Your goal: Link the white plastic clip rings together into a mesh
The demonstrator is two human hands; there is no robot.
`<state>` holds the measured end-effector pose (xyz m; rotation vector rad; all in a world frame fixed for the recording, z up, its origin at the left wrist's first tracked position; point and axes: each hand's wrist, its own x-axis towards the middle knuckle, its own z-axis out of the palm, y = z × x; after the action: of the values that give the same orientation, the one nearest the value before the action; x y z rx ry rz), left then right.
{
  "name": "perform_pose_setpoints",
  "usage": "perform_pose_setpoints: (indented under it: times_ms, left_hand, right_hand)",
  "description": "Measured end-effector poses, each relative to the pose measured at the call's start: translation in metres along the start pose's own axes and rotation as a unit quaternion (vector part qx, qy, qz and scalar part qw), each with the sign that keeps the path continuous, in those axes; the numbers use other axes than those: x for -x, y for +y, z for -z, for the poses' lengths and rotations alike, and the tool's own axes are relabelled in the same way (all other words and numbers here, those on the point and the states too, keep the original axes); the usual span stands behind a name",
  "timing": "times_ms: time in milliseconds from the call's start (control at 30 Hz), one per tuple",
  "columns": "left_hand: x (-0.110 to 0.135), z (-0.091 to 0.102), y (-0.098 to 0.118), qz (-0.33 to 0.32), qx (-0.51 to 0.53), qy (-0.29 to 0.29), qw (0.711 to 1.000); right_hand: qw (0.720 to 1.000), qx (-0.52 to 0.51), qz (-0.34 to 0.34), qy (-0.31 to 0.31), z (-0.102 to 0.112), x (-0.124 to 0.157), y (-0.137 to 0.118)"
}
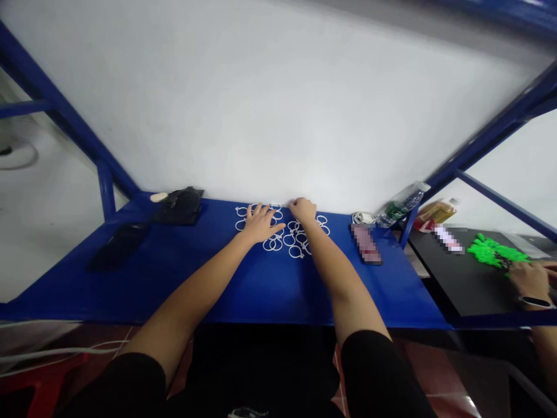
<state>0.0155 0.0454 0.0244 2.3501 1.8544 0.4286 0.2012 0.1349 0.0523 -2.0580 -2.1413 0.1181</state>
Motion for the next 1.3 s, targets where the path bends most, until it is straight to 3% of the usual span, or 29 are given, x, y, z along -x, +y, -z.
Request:
perform_pose_setpoints:
  times_ms: [133,300,633,967,1167,1300]
  left_hand:
    - [-0.027,-0.004,-0.002,-0.052,-0.017,-0.053,0.997]
    - [-0.037,-0.009,-0.002,-0.074,-0.025,-0.099,0.992]
    - [-0.021,-0.003,0.01,-0.094,-0.046,-0.022,0.994]
    - [-0.011,-0.009,0.006,-0.099,-0.034,-0.007,0.994]
    - [-0.007,-0.015,0.006,-0.096,-0.017,0.004,0.995]
    - [-0.006,-0.015,0.007,-0.088,0.006,0.015,0.996]
  right_hand:
    - [0.998,-0.029,-0.035,-0.032,-0.007,-0.008,-0.021]
    - [0.997,-0.026,-0.062,-0.034,-0.014,-0.01,-0.034]
    - [0.999,0.012,-0.027,-0.039,-0.019,-0.01,-0.042]
    - [0.998,-0.018,-0.054,0.001,-0.027,-0.016,-0.048]
    - [0.997,-0.041,-0.047,0.037,-0.016,-0.011,-0.044]
    - [0.99,-0.09,-0.048,0.098,0.001,0.002,-0.023]
